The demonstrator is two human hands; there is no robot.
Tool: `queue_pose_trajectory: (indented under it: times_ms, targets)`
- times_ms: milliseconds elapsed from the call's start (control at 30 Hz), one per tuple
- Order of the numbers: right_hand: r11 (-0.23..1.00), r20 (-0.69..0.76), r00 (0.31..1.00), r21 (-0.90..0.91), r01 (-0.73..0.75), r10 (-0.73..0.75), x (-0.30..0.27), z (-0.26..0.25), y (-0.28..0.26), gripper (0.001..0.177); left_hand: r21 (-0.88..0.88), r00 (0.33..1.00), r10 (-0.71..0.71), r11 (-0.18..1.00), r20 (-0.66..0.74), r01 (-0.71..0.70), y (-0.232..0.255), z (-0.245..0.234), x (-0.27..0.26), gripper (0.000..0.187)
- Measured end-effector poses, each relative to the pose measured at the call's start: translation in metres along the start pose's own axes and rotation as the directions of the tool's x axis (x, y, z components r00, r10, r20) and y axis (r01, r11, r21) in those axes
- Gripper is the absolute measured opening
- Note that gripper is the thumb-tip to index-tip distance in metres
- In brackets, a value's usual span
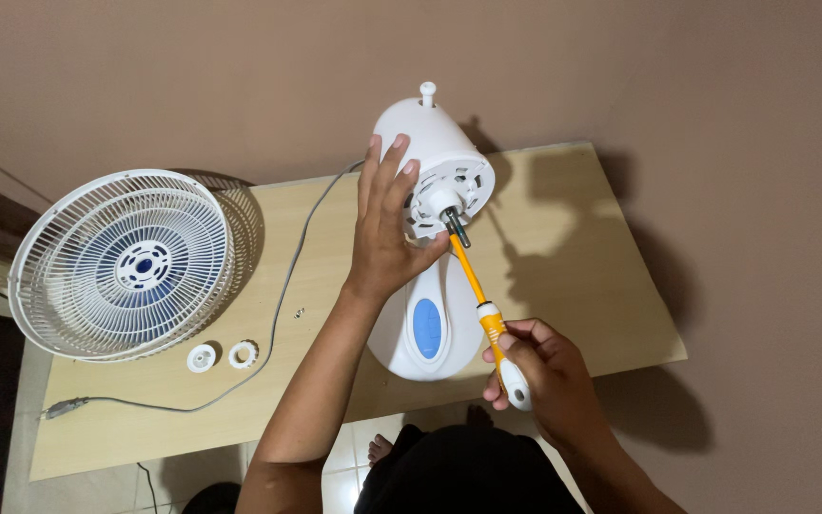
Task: The person assembles a white table fan by attaching the motor housing to the base and securing it with screws using a screwdriver. The fan cage and other components remain disassembled on the table.
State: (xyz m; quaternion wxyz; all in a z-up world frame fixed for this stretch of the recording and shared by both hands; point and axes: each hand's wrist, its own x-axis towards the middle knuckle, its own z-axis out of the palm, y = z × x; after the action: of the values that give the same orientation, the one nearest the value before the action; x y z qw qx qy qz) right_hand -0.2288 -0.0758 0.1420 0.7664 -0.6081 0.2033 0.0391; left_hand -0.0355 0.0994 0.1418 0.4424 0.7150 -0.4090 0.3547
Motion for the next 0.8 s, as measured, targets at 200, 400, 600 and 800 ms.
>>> queue_pose_trajectory:
  times_ms: [200, 400, 600, 800]
  targets:
    - [1.0, -0.032, 0.999, -0.016, -0.002, 0.001, -0.002, 0.0002, -0.0025, 0.032, -0.029, 1.0, -0.015, 0.999, 0.02, 0.016, 0.001, -0.0014, 0.0032, 0.11]
    - [1.0, -0.018, 1.0, 0.001, -0.002, 0.002, -0.0051, 0.0005, -0.0001, 0.032, -0.015, 1.0, -0.012, 1.0, -0.003, 0.012, 0.0012, -0.0006, 0.0019, 0.112]
    - [0.999, -0.008, 1.0, 0.028, -0.018, 0.018, -0.005, 0.0007, 0.0, 0.032, -0.027, 1.0, 0.002, 1.0, -0.02, -0.002, 0.0016, -0.0017, 0.0036, 0.112]
    - [1.0, -0.037, 0.999, 0.011, -0.007, 0.007, -0.0069, 0.0041, -0.0042, 0.032, -0.028, 1.0, 0.0, 1.0, -0.021, 0.0, 0.0011, -0.0013, 0.0028, 0.11]
